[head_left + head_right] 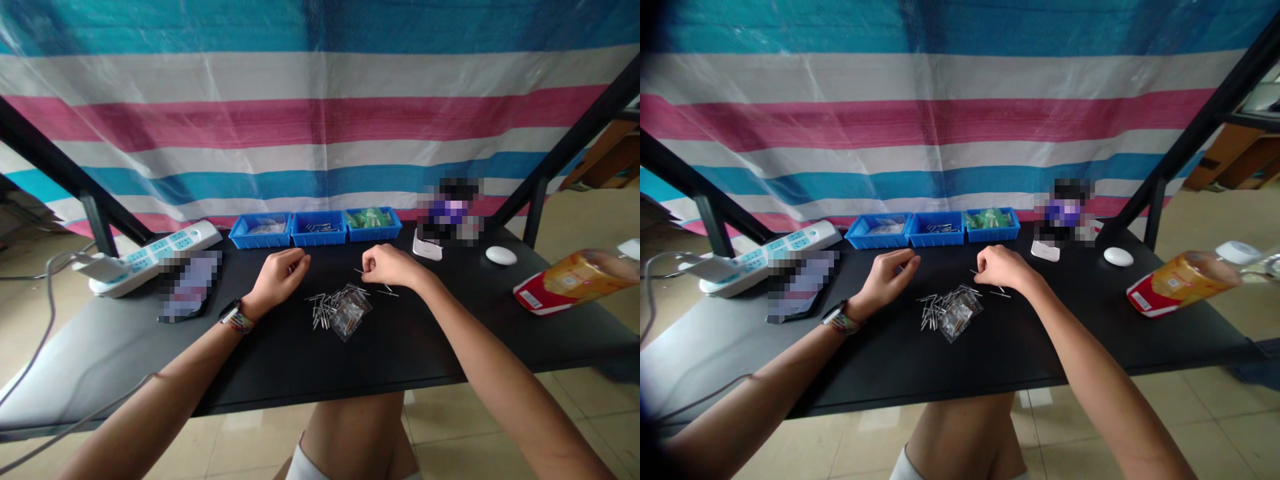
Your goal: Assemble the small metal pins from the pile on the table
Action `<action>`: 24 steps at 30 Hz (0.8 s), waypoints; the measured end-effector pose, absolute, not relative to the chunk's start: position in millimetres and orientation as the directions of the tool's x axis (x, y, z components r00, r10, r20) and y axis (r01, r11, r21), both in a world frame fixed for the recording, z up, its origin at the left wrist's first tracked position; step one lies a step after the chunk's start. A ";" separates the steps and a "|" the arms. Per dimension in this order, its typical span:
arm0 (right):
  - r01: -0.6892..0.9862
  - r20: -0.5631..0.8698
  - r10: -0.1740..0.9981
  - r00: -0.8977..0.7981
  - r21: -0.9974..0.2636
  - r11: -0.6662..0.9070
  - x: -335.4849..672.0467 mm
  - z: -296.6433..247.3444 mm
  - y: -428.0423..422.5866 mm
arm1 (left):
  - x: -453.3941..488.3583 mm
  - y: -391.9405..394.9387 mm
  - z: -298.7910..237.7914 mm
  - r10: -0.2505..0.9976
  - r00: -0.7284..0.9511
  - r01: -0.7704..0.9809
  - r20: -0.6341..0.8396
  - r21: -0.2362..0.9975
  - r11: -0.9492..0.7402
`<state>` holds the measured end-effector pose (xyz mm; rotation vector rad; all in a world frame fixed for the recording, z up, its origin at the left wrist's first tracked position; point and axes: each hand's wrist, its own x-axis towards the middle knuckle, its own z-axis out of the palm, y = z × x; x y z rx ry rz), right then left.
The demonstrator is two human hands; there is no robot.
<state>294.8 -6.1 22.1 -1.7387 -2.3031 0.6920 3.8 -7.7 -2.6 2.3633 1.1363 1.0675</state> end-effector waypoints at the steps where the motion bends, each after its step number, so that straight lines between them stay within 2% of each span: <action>1: 0.859 -0.119 0.944 -0.306 -0.461 0.220 292.8 21.8 -7.1 | 3.7 -7.6 -2.8 0.769 0.409 0.540 0.492 0.549 -0.638; 5: 0.771 -0.011 0.919 -0.395 -0.547 0.325 288.2 16.1 -6.3 | 2.9 -7.3 -2.9 0.763 0.410 0.538 0.500 0.542 -0.645; 9: 0.556 0.149 0.856 -0.494 -0.704 0.443 283.3 10.9 -4.4 | 2.7 -7.0 -3.9 0.749 0.441 0.482 0.495 0.573 -0.663; 13: 0.348 0.166 0.857 -0.487 -0.864 0.365 268.7 8.0 -9.6 | 4.5 -7.3 -7.1 0.718 0.489 0.406 0.496 0.599 -0.690; 17: 0.157 0.167 0.878 -0.450 -0.952 0.261 252.7 2.4 -14.2 | 6.6 -8.1 -8.6 0.679 0.527 0.378 0.511 0.575 -0.726; 21: 0.094 0.122 0.908 -0.400 -0.980 0.173 247.3 -2.9 -13.8 | 7.0 -8.0 -8.4 0.660 0.530 0.371 0.532 0.554 -0.745; 24: 0.076 0.122 0.912 -0.391 -0.983 0.164 247.5 -5.5 -12.4 | 7.2 -8.1 -7.9 0.661 0.512 0.371 0.549 0.553 -0.746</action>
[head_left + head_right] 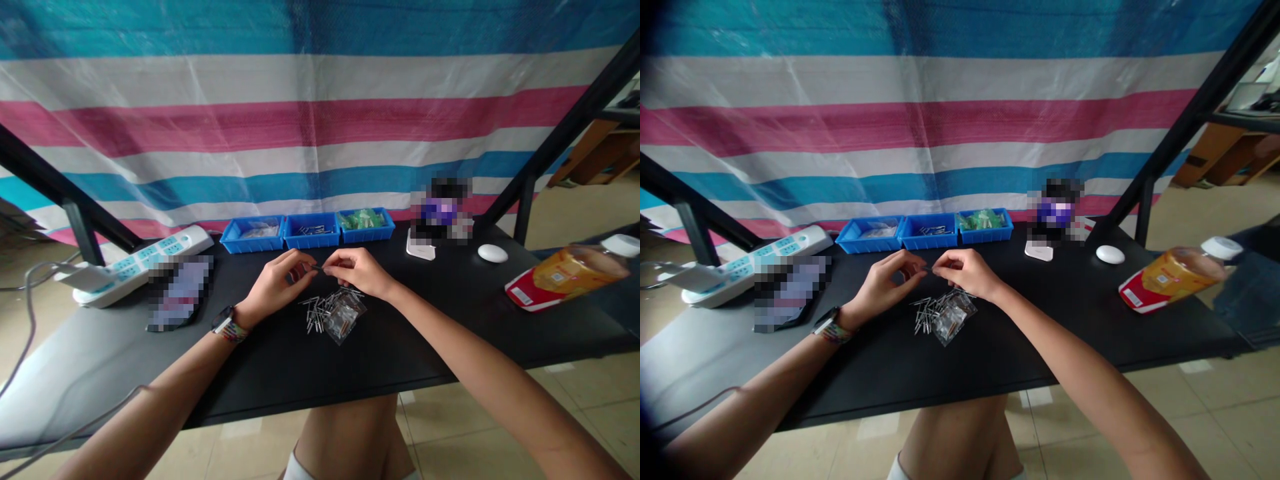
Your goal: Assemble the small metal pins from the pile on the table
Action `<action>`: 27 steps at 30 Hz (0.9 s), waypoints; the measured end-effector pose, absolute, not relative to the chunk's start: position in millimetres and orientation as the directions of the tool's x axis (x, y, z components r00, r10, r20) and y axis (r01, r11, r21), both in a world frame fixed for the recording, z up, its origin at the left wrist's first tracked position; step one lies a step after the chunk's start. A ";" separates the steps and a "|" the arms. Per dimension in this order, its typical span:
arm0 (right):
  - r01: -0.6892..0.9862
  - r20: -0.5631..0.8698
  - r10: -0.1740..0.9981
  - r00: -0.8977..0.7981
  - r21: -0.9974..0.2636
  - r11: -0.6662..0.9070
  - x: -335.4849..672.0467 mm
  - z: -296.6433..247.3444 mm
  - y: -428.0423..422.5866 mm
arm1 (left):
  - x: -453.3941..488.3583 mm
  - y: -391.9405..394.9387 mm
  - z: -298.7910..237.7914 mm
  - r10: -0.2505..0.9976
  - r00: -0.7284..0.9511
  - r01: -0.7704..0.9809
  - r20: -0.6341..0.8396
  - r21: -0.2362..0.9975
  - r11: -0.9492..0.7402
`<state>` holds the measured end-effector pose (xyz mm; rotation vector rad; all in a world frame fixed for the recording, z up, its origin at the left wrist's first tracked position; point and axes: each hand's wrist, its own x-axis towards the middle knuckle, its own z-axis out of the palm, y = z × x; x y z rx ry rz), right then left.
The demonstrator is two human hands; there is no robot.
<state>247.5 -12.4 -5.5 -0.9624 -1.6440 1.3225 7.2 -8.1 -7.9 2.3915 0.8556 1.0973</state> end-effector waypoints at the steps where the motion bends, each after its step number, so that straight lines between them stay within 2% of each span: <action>1: 0.072 0.126 0.910 -0.394 -0.983 0.167 247.6 -6.2 -12.0 | 7.3 -8.3 -7.6 0.656 0.511 0.370 0.555 0.547 -0.751; 5: 0.026 0.134 0.911 -0.390 -0.987 0.156 246.4 -7.9 -11.1 | 6.9 -8.7 -6.7 0.626 0.541 0.370 0.562 0.510 -0.777; 11: -0.094 0.193 0.935 -0.297 -0.980 0.173 245.7 -5.8 -11.8 | 6.0 -8.8 -4.5 0.656 0.525 0.416 0.543 0.509 -0.754; 19: -0.074 0.163 0.938 -0.308 -0.986 0.147 243.3 -7.3 -13.0 | 9.4 -10.4 -1.5 0.682 0.501 0.411 0.533 0.546 -0.729; 27: -0.050 0.205 0.937 -0.285 -0.979 0.199 241.2 -6.6 -15.6 | 7.9 -9.7 -3.0 0.700 0.484 0.413 0.525 0.568 -0.712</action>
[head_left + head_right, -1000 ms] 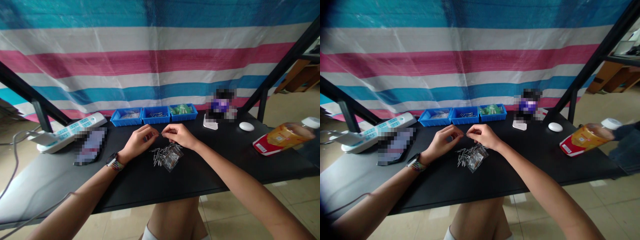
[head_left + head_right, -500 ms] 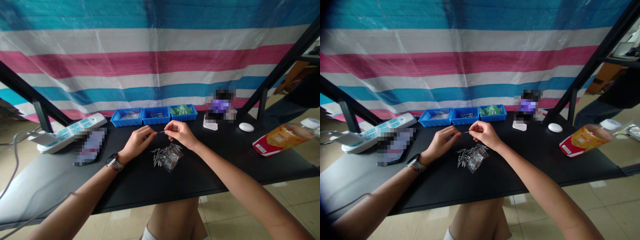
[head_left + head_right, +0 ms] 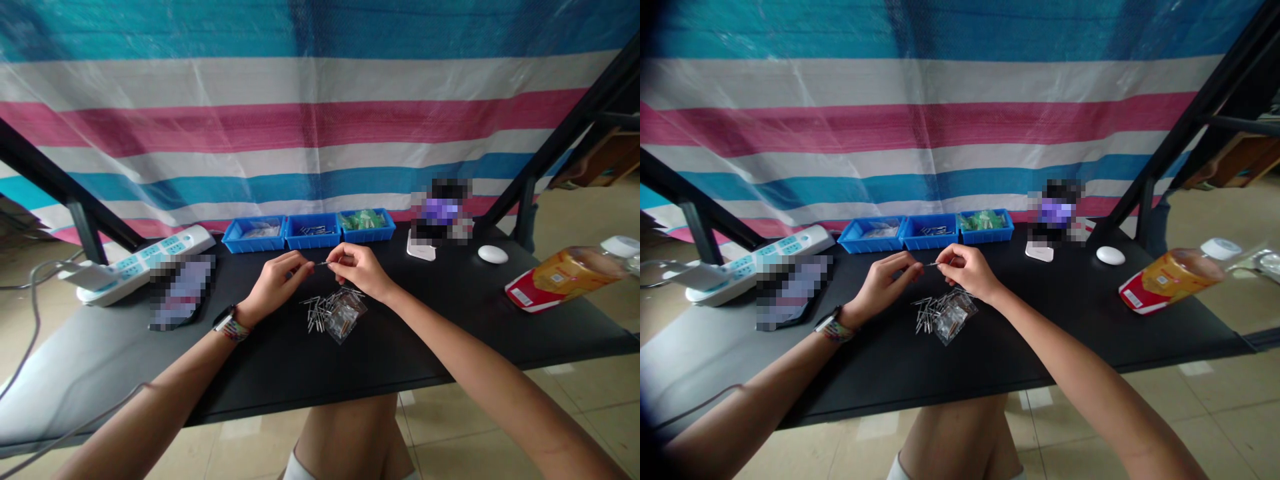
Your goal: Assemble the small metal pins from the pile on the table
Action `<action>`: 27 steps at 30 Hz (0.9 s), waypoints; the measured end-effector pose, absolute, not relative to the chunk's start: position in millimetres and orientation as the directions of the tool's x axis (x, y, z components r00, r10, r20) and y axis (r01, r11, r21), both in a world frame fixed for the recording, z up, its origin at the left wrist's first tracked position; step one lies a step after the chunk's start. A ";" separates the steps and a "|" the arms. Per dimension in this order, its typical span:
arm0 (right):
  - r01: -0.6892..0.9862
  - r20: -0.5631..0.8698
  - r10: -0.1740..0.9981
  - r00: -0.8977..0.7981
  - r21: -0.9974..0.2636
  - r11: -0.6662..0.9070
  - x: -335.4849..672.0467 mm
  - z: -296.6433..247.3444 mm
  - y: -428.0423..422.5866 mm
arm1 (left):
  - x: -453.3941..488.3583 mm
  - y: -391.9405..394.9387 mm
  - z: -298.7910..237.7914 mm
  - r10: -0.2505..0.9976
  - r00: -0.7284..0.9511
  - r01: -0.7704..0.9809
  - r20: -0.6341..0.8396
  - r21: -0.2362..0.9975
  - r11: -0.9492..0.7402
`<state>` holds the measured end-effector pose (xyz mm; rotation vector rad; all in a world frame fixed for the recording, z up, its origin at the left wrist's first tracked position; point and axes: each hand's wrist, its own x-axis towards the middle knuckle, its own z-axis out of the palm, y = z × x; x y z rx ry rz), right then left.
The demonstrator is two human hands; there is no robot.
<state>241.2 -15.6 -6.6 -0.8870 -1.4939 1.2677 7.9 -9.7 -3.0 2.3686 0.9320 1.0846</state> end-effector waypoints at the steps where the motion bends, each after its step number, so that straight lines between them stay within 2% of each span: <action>1: -0.035 0.208 0.935 -0.286 -0.978 0.206 241.4 -6.1 -16.7 | 7.9 -9.7 -3.0 0.701 0.483 0.415 0.525 0.567 -0.711; 13: 0.048 0.238 0.928 -0.287 -0.964 0.263 242.4 -10.5 -17.2 | 5.3 -9.9 -6.0 0.718 0.473 0.403 0.510 0.599 -0.692; 18: 0.021 0.230 0.922 -0.310 -0.968 0.249 241.5 -8.9 -16.3 | 5.3 -7.8 -11.4 0.737 0.423 0.404 0.527 0.619 -0.674; 27: -0.080 0.216 0.946 -0.241 -0.976 0.203 241.0 -9.4 -16.6 | 7.6 -10.0 -3.8 0.720 0.466 0.435 0.515 0.575 -0.693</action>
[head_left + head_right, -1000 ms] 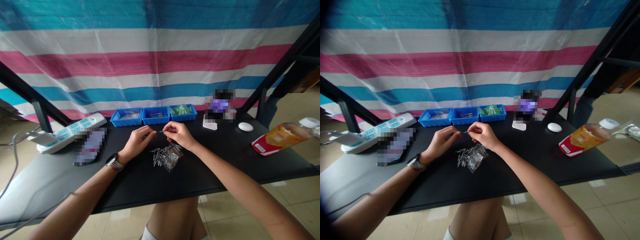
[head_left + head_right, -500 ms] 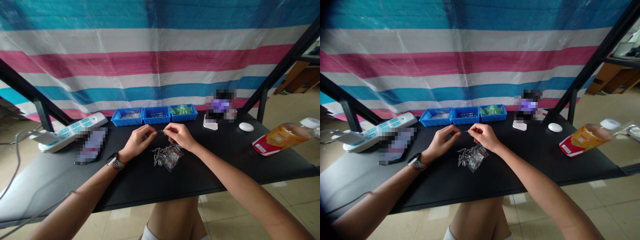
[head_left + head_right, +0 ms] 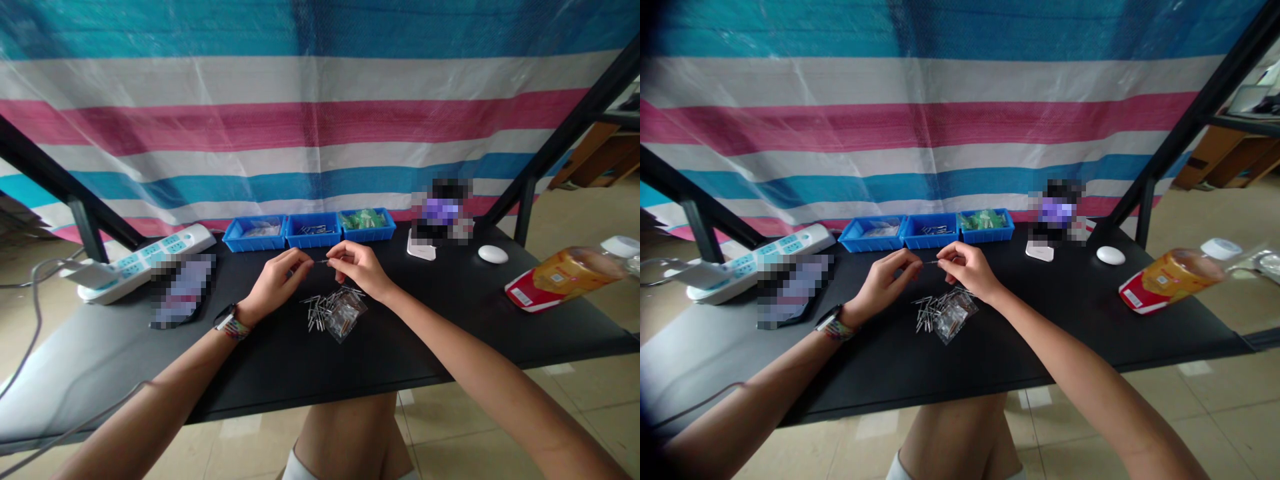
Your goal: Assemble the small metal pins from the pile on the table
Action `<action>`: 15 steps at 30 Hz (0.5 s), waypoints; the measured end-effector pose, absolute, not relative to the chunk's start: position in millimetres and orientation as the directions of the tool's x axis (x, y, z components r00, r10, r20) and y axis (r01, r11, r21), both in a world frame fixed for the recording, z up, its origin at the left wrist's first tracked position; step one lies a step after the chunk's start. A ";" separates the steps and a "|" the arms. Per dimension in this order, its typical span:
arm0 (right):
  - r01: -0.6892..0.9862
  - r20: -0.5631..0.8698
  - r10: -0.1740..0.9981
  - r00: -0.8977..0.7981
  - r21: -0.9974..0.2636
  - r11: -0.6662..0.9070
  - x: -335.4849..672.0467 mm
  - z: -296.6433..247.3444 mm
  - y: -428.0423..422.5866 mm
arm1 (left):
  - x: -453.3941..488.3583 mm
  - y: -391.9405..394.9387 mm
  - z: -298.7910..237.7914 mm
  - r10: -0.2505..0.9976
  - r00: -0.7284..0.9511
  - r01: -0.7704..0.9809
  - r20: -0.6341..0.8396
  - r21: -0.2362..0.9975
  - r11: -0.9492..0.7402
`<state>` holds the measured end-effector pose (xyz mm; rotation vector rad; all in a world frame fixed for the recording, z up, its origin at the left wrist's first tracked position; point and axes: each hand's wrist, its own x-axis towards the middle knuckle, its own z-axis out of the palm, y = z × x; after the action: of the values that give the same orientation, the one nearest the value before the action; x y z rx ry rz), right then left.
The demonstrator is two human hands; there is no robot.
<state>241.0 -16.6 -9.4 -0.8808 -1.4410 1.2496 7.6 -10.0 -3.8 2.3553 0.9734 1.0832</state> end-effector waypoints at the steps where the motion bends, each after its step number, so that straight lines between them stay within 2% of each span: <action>1: -0.093 0.217 0.948 -0.231 -0.975 0.201 240.7 -9.4 -16.3 | 7.8 -10.1 -3.2 0.721 0.465 0.434 0.514 0.577 -0.692; 12: -0.112 0.236 0.945 -0.226 -0.970 0.215 239.4 -8.1 -18.8 | 7.0 -9.1 -3.4 0.728 0.474 0.443 0.495 0.581 -0.683; 15: -0.104 0.252 0.952 -0.174 -0.966 0.237 239.9 -9.3 -12.3 | 5.9 -10.5 -2.9 0.736 0.465 0.435 0.491 0.597 -0.674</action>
<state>239.9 -12.3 -9.3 -0.8702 -1.3896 1.1907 5.9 -10.5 -2.9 2.3293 0.9837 1.0602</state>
